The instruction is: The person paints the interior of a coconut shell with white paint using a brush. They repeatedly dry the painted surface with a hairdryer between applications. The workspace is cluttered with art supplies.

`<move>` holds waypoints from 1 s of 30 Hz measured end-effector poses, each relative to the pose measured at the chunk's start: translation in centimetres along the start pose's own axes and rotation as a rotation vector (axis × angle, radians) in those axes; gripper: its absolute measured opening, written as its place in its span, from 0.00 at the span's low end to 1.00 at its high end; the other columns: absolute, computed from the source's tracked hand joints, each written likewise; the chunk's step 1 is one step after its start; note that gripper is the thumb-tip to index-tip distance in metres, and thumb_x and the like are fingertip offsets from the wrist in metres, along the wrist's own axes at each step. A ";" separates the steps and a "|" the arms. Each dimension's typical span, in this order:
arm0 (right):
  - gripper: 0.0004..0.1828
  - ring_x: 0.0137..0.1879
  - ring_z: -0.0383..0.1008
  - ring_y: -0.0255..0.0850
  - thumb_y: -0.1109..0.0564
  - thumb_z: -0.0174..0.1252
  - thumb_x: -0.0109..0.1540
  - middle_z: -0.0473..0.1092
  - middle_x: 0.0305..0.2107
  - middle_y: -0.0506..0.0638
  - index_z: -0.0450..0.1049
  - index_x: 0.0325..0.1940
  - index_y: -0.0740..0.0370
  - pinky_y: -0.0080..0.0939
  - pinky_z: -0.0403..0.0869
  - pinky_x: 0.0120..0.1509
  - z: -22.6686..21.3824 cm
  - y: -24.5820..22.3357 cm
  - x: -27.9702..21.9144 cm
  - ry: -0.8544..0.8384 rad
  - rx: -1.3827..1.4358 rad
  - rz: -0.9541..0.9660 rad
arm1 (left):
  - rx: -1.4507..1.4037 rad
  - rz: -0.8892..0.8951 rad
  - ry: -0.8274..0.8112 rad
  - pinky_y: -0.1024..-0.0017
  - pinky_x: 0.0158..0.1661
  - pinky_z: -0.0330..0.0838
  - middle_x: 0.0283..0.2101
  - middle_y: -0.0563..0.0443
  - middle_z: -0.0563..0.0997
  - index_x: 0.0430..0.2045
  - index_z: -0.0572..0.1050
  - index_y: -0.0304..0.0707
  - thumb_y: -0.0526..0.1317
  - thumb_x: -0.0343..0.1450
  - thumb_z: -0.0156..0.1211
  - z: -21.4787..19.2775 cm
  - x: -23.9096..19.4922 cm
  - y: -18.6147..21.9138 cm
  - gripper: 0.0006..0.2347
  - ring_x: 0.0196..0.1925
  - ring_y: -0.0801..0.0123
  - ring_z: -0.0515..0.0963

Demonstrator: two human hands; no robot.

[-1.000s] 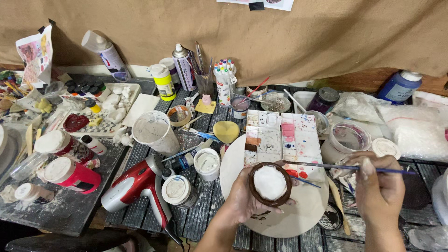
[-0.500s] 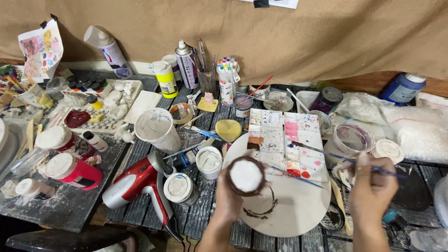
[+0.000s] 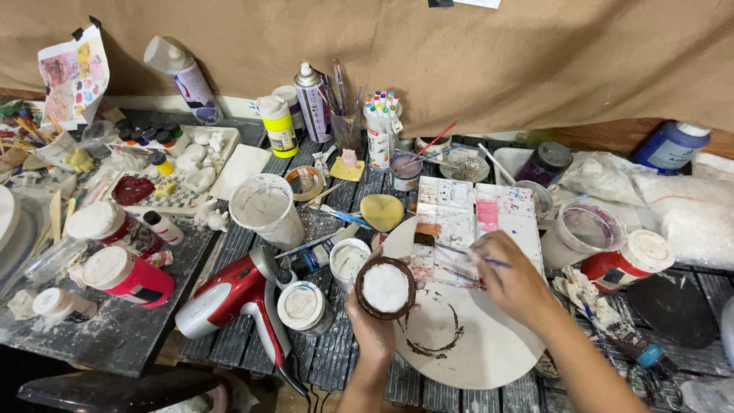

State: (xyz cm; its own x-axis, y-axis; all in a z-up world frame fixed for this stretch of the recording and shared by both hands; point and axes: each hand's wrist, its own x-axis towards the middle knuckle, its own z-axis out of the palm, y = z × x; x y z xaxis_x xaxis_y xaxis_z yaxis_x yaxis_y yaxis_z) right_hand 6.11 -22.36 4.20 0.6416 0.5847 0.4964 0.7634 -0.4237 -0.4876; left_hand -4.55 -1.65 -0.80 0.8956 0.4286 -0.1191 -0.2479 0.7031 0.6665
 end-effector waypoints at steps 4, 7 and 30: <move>0.05 0.47 0.72 0.54 0.64 0.56 0.63 0.70 0.39 0.58 0.70 0.43 0.66 0.48 0.71 0.53 -0.2 0.1 1.1 0.005 0.056 -0.001 | -0.028 0.008 -0.029 0.57 0.44 0.84 0.49 0.34 0.82 0.64 0.66 0.33 0.52 0.74 0.28 0.0 0.1 -0.2 0.29 0.47 0.53 0.85; 0.05 0.47 0.72 0.54 0.64 0.55 0.62 0.70 0.39 0.59 0.69 0.42 0.67 0.48 0.71 0.53 -0.3 0.1 1.6 -0.068 0.077 0.034 | -0.038 0.001 -0.054 0.57 0.45 0.83 0.50 0.34 0.82 0.65 0.66 0.34 0.54 0.75 0.27 -0.1 0.2 -0.3 0.30 0.46 0.53 0.85; 0.04 0.44 0.74 0.48 0.60 0.53 0.66 0.70 0.38 0.55 0.69 0.42 0.64 0.45 0.72 0.50 -0.7 1.1 2.4 -0.139 0.095 0.046 | 0.027 -0.038 0.018 0.60 0.31 0.85 0.48 0.34 0.83 0.64 0.65 0.34 0.53 0.74 0.27 0.4 -0.1 0.2 0.29 0.40 0.53 0.87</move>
State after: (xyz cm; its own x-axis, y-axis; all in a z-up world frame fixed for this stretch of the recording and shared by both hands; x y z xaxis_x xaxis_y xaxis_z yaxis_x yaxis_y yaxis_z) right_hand 8.59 -21.91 5.34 0.6540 0.6593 0.3710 0.7189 -0.3888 -0.5762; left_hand -4.54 -1.80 -0.32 0.8973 0.4124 -0.1573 -0.2039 0.7034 0.6810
